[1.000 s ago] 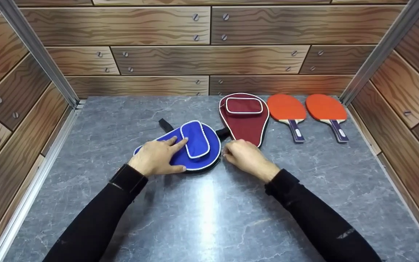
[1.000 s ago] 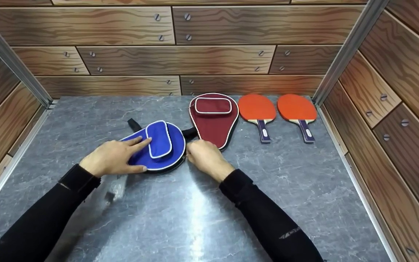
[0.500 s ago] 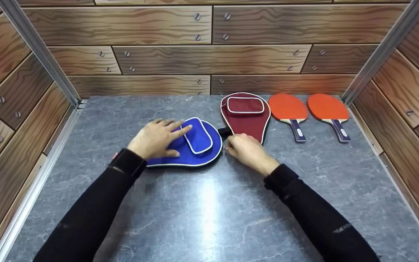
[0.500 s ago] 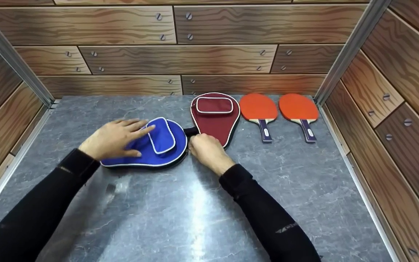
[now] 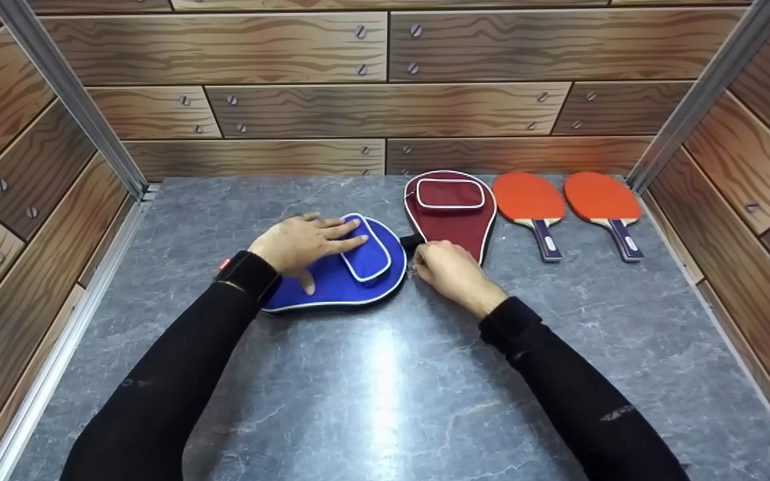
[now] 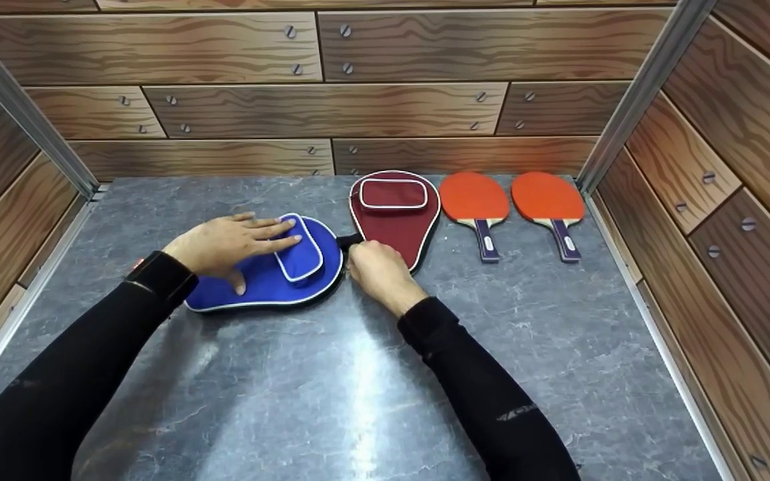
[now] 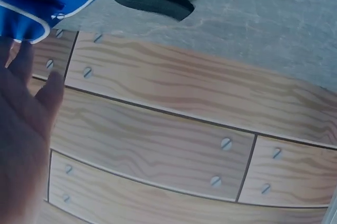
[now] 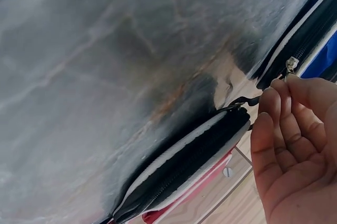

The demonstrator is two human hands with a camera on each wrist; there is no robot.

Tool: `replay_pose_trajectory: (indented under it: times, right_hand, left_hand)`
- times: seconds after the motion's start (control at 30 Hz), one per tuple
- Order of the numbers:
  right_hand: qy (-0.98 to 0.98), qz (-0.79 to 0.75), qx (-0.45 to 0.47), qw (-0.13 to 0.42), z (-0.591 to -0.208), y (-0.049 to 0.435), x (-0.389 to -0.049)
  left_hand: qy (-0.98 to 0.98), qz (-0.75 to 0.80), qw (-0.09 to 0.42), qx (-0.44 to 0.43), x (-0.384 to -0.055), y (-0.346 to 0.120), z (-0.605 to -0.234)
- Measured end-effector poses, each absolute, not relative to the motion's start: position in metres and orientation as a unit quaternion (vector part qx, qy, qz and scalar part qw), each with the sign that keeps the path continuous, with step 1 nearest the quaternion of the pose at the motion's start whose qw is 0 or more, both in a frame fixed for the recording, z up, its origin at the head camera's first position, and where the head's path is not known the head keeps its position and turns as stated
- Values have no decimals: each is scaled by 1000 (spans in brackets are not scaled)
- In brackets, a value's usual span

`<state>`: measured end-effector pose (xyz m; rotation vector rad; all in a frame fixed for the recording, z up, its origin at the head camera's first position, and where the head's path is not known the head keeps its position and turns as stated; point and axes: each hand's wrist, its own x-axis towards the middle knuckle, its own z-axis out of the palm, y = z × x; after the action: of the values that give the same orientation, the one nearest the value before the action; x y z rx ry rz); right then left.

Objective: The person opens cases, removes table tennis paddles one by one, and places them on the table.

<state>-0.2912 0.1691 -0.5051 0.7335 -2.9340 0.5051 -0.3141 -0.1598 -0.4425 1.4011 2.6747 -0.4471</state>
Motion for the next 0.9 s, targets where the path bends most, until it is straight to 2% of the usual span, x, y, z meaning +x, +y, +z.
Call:
replay_pose_trajectory:
  times: [0.07, 0.17, 0.57, 0.9]
  right_hand:
    - [-957, 164, 234, 38, -505, 168, -292]
    - [-959, 161, 230, 45, -505, 166, -292]
    - [-966, 153, 202, 52, -507, 165, -296]
    - [-963, 169, 200, 59, -510, 169, -304]
  left_hand:
    - [885, -120, 80, 442, -314, -160, -442]
    - [895, -90, 105, 424, -313, -161, -443]
    - [893, -38, 95, 438, -307, -163, -440]
    - [890, 23, 90, 445, -284, -150, -447]
